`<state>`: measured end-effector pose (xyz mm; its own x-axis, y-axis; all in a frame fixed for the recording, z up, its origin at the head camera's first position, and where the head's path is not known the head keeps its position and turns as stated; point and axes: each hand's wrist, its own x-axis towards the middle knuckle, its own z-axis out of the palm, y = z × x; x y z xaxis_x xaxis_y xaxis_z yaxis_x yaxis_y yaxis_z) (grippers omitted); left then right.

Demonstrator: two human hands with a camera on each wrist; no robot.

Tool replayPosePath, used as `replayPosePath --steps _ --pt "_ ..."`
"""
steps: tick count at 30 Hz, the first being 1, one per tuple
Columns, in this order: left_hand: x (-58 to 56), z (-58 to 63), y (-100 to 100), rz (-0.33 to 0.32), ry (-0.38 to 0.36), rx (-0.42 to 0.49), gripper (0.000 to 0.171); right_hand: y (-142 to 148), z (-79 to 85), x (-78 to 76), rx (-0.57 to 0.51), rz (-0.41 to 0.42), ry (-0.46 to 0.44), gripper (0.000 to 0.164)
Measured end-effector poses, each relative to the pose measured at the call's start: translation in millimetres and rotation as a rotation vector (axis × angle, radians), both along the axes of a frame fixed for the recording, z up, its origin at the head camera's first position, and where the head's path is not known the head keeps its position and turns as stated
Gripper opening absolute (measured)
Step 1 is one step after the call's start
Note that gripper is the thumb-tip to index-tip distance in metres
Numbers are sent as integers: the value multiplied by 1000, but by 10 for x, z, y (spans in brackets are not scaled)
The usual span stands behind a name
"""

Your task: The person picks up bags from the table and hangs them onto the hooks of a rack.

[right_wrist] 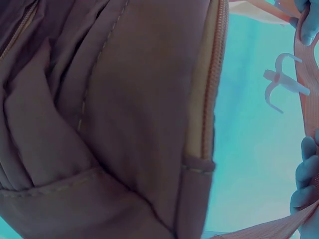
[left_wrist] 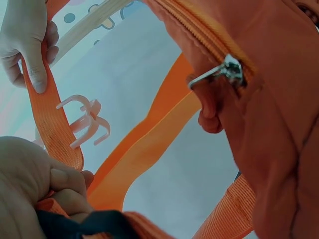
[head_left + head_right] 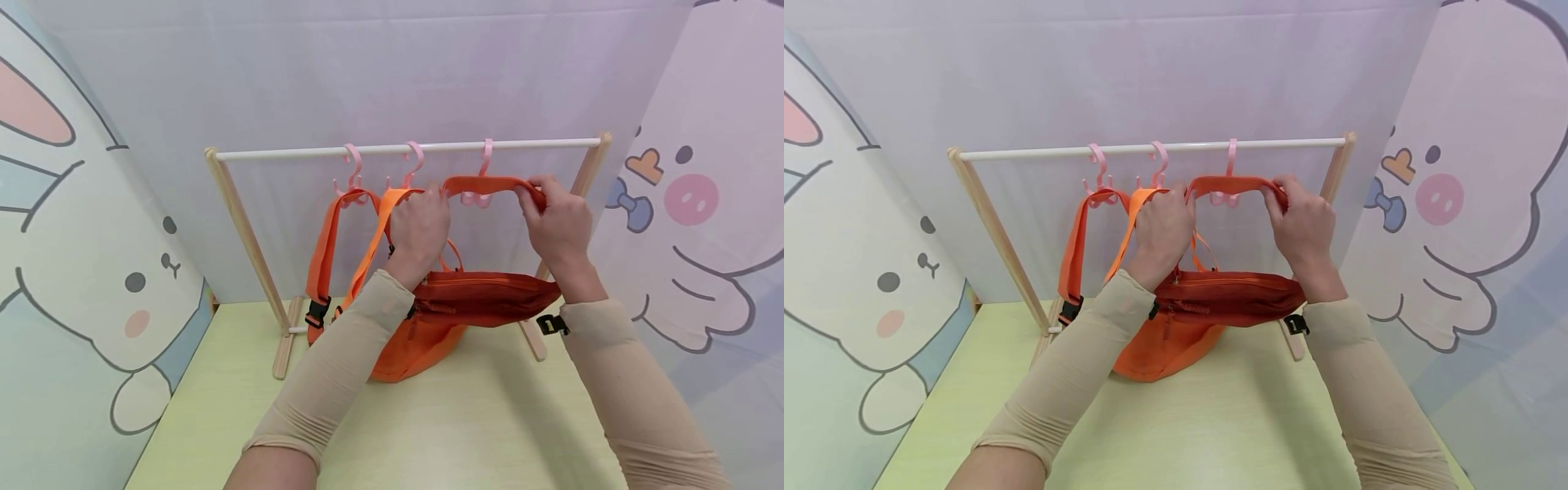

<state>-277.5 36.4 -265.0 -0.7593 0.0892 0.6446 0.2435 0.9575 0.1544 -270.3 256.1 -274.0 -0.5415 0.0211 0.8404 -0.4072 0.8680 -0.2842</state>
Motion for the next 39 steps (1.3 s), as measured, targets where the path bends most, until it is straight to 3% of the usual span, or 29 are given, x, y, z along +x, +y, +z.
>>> replayPosePath --steps 10,24,32,39 --pt "10 -31 -19 -20 -4 -3 34 14 -73 -27 0 15 -54 32" --pt "17 -44 -44 -24 -24 19 35 -25 -43 -38 -7 10 -111 33" --pt "45 -80 -47 -22 -49 63 33 -17 -112 -76 46 94 -80 27" --pt "56 -99 -42 -36 -46 77 32 -12 -143 -93 57 116 -77 23"
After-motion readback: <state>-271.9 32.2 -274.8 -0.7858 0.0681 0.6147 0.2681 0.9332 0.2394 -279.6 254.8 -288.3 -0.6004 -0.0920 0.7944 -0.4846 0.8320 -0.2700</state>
